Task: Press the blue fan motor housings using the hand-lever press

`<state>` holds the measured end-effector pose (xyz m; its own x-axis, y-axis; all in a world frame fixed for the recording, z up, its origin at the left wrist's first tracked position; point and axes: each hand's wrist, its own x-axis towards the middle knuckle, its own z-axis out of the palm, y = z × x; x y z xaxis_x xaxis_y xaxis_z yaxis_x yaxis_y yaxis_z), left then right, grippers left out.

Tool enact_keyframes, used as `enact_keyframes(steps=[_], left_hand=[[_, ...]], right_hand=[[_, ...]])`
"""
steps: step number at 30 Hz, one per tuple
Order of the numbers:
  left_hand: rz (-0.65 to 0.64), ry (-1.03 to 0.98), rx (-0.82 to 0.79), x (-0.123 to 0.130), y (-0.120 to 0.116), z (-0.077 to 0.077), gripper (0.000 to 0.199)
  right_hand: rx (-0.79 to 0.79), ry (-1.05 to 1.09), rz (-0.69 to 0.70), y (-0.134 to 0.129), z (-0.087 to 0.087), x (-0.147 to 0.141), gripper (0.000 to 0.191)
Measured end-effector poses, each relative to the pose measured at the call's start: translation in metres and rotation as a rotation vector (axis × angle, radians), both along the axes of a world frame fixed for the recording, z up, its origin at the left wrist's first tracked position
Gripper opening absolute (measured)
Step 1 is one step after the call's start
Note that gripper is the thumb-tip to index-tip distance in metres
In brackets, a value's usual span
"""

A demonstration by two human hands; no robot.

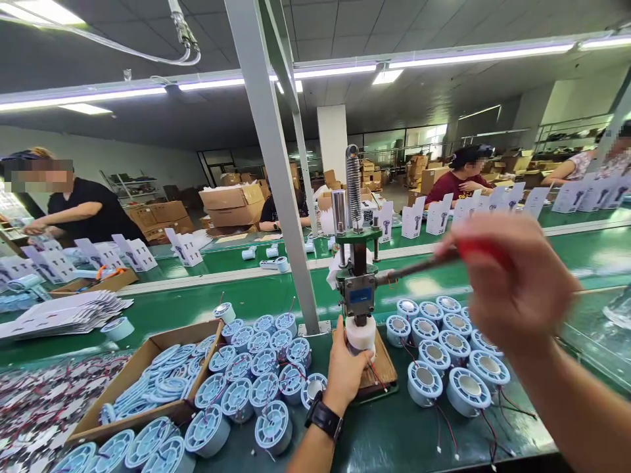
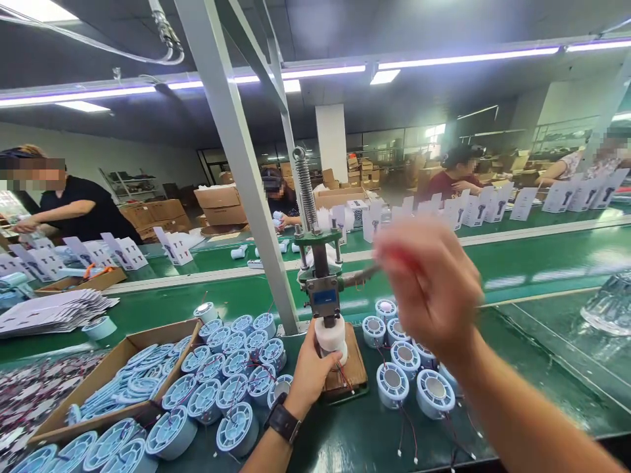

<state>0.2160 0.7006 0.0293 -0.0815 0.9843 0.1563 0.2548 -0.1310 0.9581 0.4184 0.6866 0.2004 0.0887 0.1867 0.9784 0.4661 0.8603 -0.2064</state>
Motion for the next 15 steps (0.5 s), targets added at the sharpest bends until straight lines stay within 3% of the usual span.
enact_keyframes(steps=[2,3,4,5,7,10,12,13,15], left_hand=[[0.027,0.045,0.011,0.004,-0.015,-0.002,0.085],[0.047,0.11,0.024,0.002,-0.025,-0.005,0.084],[0.057,0.217,0.048,-0.003,-0.037,-0.01,0.082],[0.064,0.361,0.084,-0.012,-0.049,-0.017,0.078],[0.06,0.712,0.165,-0.04,-0.071,-0.029,0.07],[0.004,1.138,0.205,-0.086,-0.087,-0.031,0.074],[-0.108,1.304,0.171,-0.104,-0.086,-0.019,0.082],[-0.171,1.356,0.151,-0.107,-0.083,-0.011,0.083],[-0.258,1.417,0.117,-0.103,-0.078,0.005,0.079]], right_hand=[[-0.08,0.005,0.167,0.051,0.052,-0.009,0.027],[-0.129,-0.013,0.204,0.072,0.066,-0.013,0.031],[-0.176,-0.042,0.218,0.086,0.07,-0.017,0.037],[-0.205,-0.058,0.21,0.092,0.063,-0.02,0.044],[-0.226,-0.02,0.17,0.082,0.018,-0.03,0.053],[-0.4,0.136,0.149,0.035,-0.094,-0.055,0.056],[-0.644,0.142,0.148,0.009,-0.163,-0.077,0.069],[-0.737,0.139,0.183,0.002,-0.189,-0.089,0.076],[-0.84,0.13,0.243,0.002,-0.22,-0.107,0.083]])
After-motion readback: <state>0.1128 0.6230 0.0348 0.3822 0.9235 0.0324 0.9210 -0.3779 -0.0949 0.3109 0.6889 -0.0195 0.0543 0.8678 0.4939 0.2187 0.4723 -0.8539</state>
